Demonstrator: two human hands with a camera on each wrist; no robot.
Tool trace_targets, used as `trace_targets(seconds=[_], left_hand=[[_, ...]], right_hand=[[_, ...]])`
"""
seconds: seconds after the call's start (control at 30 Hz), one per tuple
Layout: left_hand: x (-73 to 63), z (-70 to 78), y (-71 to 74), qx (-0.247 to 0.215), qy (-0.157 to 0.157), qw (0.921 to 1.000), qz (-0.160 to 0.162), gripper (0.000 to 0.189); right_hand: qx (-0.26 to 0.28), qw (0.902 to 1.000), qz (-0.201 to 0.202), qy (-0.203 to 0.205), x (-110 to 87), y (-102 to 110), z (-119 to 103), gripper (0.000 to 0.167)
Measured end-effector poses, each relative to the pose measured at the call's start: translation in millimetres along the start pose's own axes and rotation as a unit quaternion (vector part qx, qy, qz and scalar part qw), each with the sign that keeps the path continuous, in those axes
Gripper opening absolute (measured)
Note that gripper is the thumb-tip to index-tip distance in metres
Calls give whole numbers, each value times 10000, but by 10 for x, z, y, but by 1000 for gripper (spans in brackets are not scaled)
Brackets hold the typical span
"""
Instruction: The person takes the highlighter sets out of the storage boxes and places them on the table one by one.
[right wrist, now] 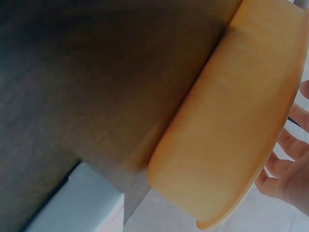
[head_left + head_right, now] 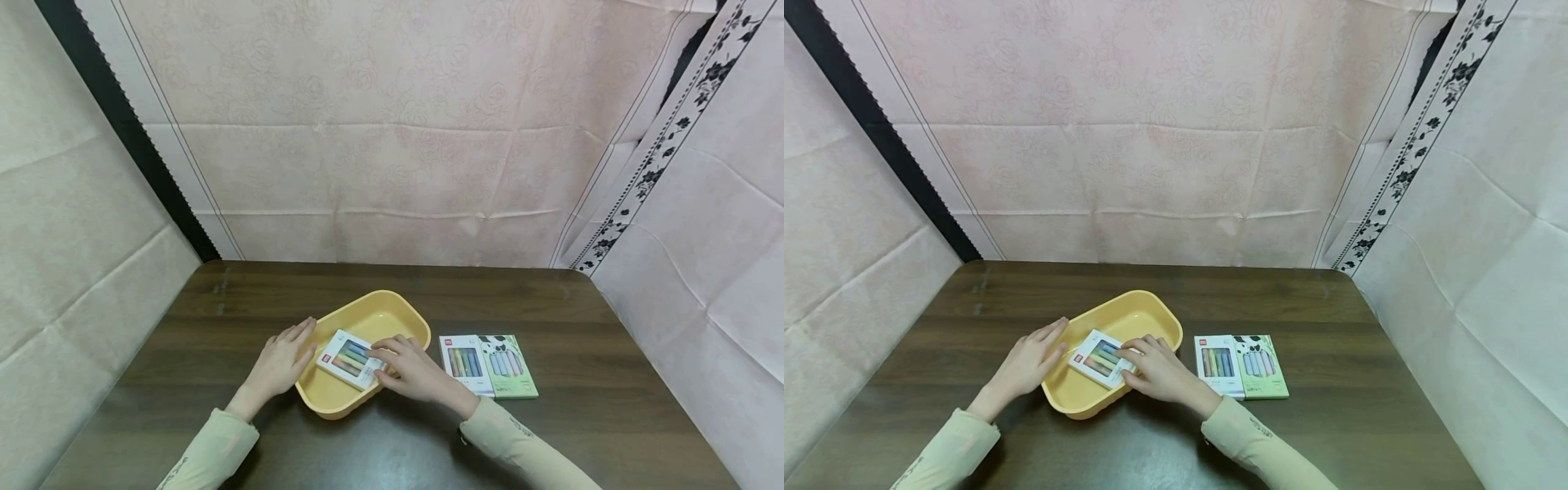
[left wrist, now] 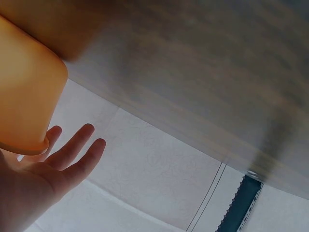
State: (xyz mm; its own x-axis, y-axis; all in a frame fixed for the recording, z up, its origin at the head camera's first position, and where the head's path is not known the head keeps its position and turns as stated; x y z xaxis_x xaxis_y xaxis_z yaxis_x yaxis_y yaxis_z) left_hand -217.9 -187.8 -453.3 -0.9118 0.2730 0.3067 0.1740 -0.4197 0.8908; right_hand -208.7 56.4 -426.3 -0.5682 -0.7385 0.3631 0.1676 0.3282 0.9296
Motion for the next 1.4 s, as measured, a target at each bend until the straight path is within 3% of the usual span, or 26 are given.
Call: trace_targets(seconds=[0.53, 0.8, 1.1, 1.4], left_hand=[[-16, -4, -14, -1, -26, 10000, 32, 47], [-12, -2, -9, 11, -31, 10000, 59, 47], [-2, -3, -6, 19, -59, 10000, 68, 47], [-6, -8, -8, 37, -59, 10000, 60, 47]], right_hand=[[65, 9990, -394, -209, 55, -46, 0, 34], [-272, 9988, -418, -3, 128, -54, 33, 33], [-346, 9943, -1005, 99, 233, -42, 87, 35], [-587, 9905, -1086, 602, 303, -55, 114, 32]])
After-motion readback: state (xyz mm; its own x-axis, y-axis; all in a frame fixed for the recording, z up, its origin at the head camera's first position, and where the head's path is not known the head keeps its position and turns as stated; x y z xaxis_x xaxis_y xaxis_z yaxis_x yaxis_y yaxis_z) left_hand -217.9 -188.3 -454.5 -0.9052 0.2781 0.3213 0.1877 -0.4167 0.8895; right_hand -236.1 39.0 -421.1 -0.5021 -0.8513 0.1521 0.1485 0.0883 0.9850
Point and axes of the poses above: each hand's wrist, its own x-axis towards the middle knuckle, its own y-axis out of the back of the hand, z = x × y, the point moved 3 cm from there along x, towards the middle knuckle, and after that the axes turned 6 degrees about -x, right-handed, at the moved point
